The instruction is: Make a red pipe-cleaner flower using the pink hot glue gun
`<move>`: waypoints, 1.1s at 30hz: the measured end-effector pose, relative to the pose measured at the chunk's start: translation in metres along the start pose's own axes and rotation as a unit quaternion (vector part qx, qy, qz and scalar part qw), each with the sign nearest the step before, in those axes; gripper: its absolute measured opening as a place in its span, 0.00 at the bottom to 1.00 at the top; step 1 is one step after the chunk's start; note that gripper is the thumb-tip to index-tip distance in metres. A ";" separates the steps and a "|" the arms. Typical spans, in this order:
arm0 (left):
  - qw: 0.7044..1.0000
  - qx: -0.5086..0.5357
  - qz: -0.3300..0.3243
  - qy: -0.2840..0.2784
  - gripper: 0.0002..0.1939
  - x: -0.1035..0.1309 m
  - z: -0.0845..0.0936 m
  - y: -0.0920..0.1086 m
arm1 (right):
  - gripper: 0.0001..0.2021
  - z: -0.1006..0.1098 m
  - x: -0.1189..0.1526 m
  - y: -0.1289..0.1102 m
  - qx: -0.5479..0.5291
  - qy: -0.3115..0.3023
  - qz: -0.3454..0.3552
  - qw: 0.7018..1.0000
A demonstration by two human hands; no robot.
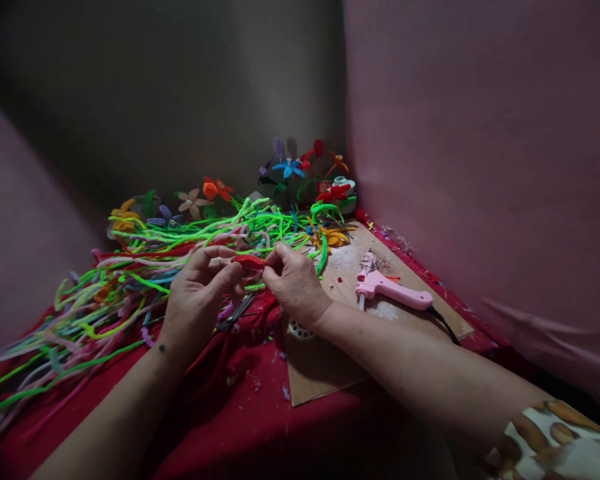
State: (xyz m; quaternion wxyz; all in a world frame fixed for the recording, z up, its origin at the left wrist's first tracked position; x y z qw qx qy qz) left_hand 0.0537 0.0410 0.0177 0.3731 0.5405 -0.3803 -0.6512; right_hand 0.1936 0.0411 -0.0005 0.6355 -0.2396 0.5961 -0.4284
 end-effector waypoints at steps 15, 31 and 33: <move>0.992 -0.008 -0.122 -0.013 0.05 0.006 0.000 0.018 | 0.06 0.006 0.007 -0.024 0.045 0.026 0.165 0.985; 0.983 -0.037 -0.177 -0.014 0.09 0.015 0.003 0.025 | 0.08 0.013 0.013 -0.049 0.057 0.037 0.272 0.960; 0.983 -0.036 -0.181 -0.015 0.09 0.016 0.004 0.025 | 0.08 0.013 0.013 -0.050 0.054 0.030 0.271 0.961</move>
Point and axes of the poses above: each hand's wrist, its own x-axis away from the middle knuckle, its own z-axis out of the back of the hand, y = z × x, the point moved 7 cm from there along -x, towards the middle knuckle, and after that the axes turned 1 degree about -z, right-handed, at the moved point
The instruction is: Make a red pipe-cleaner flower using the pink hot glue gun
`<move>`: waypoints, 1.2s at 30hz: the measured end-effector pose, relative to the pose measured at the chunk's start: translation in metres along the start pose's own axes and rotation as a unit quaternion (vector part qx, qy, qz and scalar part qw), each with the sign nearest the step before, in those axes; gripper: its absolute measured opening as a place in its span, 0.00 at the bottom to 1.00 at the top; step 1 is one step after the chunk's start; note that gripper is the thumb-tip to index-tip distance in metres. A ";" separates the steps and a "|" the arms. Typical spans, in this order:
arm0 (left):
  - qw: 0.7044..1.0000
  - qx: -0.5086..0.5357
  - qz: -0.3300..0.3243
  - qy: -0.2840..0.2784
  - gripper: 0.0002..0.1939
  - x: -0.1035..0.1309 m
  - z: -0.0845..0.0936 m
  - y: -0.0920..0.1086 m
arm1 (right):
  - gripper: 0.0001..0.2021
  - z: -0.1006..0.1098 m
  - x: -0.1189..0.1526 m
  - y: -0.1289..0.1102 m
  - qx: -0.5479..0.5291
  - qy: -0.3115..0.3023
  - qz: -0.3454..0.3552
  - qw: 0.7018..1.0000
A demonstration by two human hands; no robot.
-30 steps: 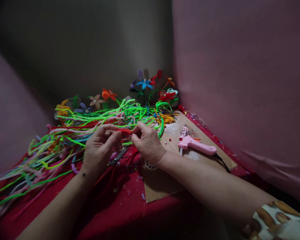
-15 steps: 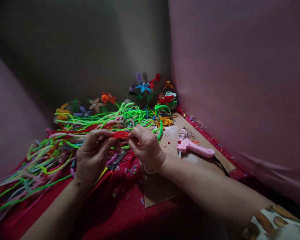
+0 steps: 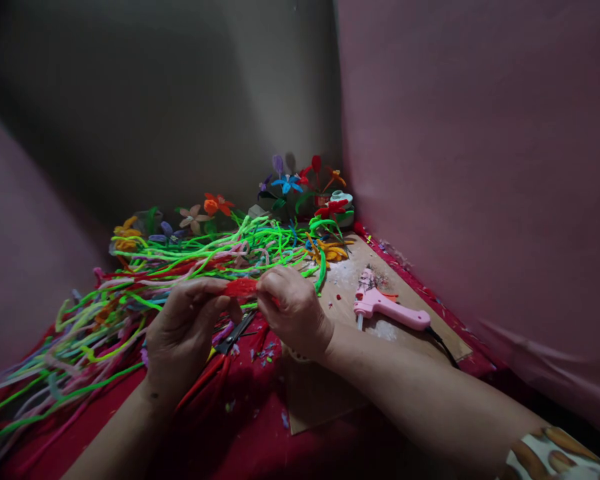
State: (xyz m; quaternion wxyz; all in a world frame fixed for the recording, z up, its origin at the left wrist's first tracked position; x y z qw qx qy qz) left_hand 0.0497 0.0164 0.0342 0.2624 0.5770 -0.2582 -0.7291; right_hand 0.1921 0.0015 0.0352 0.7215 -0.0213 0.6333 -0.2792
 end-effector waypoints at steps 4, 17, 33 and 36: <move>1.000 -0.009 0.002 -0.002 0.09 0.000 0.001 -0.001 | 0.07 -0.002 0.000 0.003 -0.011 -0.012 -0.014 1.000; 1.000 -0.012 0.024 -0.005 0.11 0.002 0.002 -0.007 | 0.08 -0.002 -0.001 0.004 -0.017 -0.016 -0.021 0.999; 0.990 -0.029 0.140 -0.010 0.04 0.000 0.000 -0.031 | 0.07 -0.019 0.012 0.035 -0.029 -0.074 -0.141 0.987; 0.985 -0.030 0.168 -0.012 0.04 -0.001 -0.002 -0.035 | 0.07 -0.022 0.014 0.043 -0.034 -0.077 -0.187 0.979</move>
Point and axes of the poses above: each hand's wrist, its own x-axis away from the middle knuckle, its own z-axis out of the back of the hand, y = z × x, the point moved 7 cm from there along -x, towards the middle knuckle, and after that the axes turned 1 degree about -z, right-handed, at the moved point
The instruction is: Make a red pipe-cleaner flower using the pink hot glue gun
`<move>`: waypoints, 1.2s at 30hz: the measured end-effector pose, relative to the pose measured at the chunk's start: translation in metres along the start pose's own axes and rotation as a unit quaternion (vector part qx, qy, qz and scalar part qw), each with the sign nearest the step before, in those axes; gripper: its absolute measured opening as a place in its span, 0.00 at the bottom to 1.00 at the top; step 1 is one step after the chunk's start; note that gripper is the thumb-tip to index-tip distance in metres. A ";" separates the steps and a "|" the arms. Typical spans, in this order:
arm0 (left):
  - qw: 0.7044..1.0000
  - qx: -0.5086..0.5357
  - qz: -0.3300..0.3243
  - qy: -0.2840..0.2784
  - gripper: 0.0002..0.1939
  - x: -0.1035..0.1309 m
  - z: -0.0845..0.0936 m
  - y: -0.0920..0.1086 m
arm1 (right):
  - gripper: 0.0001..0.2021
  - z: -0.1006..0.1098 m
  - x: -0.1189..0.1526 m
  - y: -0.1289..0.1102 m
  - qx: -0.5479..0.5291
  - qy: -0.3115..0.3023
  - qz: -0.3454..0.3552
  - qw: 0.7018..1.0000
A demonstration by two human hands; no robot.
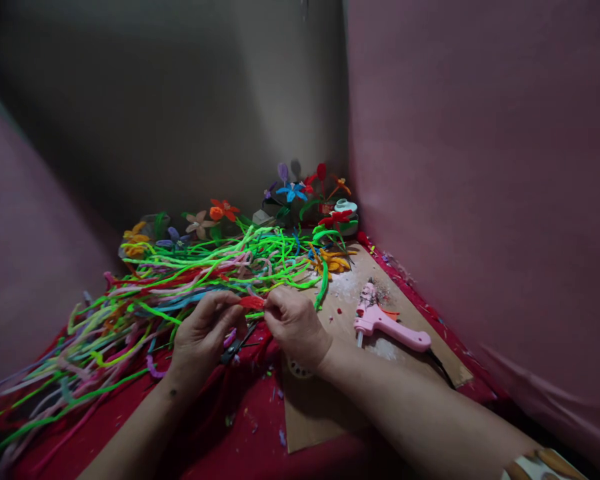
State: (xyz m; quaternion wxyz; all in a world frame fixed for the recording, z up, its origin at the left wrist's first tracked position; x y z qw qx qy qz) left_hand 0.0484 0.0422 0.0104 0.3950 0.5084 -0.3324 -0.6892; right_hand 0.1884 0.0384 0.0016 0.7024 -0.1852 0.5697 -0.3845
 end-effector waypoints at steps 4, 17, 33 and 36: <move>0.998 0.032 0.049 -0.013 0.19 -0.002 -0.005 -0.007 | 0.04 0.001 -0.003 0.019 -0.124 0.015 -0.152 0.981; 0.995 -0.013 0.085 -0.047 0.15 -0.001 -0.015 -0.022 | 0.14 -0.013 0.002 0.035 -0.433 0.020 -0.347 0.832; 0.980 0.048 0.191 -0.024 0.13 0.002 -0.017 -0.022 | 0.16 -0.025 0.012 0.034 -0.448 0.014 -0.378 0.810; 0.969 0.094 0.227 -0.029 0.13 0.005 -0.018 -0.031 | 0.19 -0.029 0.014 0.036 -0.457 0.008 -0.385 0.802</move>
Point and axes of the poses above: each hand's wrist, its own x-axis away from the middle knuckle, its own z-axis out of the back of the hand, y = z × x, the point moved 7 cm from there along -x, towards the middle knuckle, and after that the axes turned 1 degree about -z, right-handed, at the moved point
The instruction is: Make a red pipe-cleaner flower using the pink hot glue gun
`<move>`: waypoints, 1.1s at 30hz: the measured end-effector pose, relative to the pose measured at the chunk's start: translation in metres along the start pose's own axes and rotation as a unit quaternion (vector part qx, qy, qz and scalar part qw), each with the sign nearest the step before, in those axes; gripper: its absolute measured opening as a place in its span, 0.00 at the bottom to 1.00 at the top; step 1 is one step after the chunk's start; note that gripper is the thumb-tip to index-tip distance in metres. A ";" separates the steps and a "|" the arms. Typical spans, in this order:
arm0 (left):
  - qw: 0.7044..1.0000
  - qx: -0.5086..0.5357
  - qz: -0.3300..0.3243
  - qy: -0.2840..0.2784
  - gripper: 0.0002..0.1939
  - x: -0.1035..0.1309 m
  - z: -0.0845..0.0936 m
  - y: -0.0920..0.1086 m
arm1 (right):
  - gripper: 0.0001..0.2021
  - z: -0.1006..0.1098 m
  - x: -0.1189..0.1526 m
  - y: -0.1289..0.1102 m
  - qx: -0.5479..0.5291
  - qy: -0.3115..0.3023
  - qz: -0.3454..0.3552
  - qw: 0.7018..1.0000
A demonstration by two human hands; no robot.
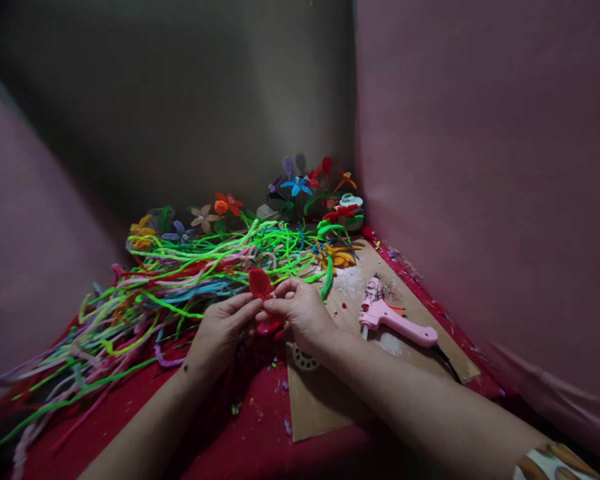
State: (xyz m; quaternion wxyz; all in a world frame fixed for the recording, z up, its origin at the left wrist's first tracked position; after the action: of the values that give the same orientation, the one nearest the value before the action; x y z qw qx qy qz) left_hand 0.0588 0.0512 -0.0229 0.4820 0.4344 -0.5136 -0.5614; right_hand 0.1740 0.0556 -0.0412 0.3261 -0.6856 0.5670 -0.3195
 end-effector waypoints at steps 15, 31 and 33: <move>0.952 0.258 0.131 -0.098 0.11 -0.001 -0.013 -0.020 | 0.21 -0.007 0.002 0.008 -0.029 -0.065 -0.067 0.995; 0.957 0.250 0.115 -0.091 0.14 -0.001 -0.013 -0.013 | 0.17 -0.011 -0.002 0.005 0.103 -0.110 -0.040 0.988; 0.957 0.256 0.101 -0.096 0.13 -0.002 -0.012 -0.012 | 0.15 -0.009 0.000 -0.008 0.198 -0.093 0.007 0.976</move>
State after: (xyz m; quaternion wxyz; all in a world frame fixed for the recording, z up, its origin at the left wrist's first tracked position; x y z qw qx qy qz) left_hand 0.0698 0.0516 -0.0363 0.3576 0.4328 -0.7252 -0.3985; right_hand 0.1713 0.0561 -0.0289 0.5088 -0.6300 0.4645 -0.3584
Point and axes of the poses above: each hand's wrist, its own x-axis away from the middle knuckle, its own z-axis out of the back of the hand, y = z × x, the point moved 7 cm from there along -x, towards the middle knuckle, and after that the axes turned 1 degree about -z, right-handed, at the moved point
